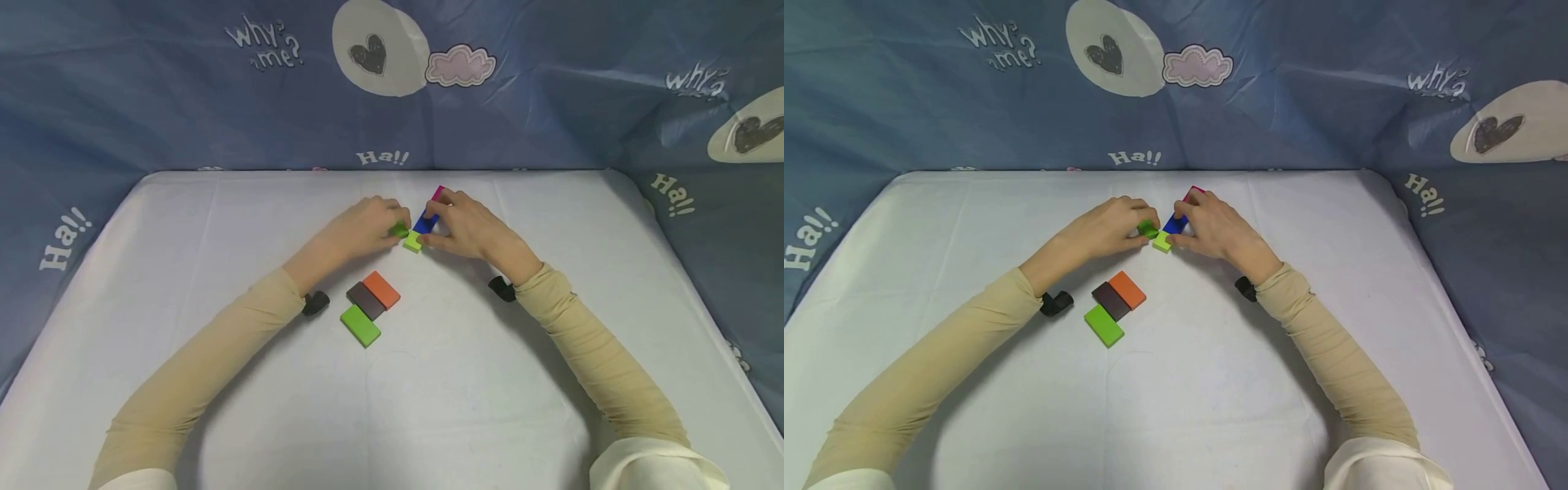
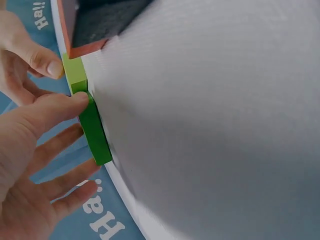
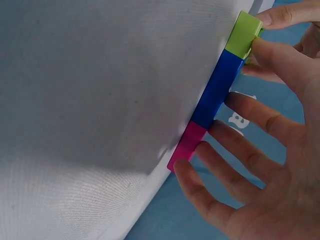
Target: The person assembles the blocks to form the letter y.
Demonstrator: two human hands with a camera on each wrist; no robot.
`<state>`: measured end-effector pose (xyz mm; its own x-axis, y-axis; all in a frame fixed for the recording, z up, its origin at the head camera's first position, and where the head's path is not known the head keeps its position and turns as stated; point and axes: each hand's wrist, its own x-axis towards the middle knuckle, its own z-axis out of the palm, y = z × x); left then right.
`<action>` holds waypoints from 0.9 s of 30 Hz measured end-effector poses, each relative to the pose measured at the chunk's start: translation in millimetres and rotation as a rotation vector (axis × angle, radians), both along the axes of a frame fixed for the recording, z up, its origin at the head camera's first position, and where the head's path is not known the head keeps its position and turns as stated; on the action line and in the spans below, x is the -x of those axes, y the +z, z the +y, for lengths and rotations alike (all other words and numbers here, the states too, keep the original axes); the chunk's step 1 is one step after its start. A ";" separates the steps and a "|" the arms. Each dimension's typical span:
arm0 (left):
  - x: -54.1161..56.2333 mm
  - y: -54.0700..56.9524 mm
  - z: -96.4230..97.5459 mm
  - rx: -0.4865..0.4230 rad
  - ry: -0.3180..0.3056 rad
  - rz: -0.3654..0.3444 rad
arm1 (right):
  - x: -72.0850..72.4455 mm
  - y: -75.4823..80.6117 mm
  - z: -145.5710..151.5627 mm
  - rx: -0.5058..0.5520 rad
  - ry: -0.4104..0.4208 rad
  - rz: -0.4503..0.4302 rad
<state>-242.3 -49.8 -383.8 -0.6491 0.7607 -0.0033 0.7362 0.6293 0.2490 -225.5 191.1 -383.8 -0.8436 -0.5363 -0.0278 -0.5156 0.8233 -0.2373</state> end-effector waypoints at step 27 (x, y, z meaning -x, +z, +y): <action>2.0 -4.4 7.0 -0.053 -0.012 0.011 | 0.5 1.7 0.5 -0.002 -0.007 -0.022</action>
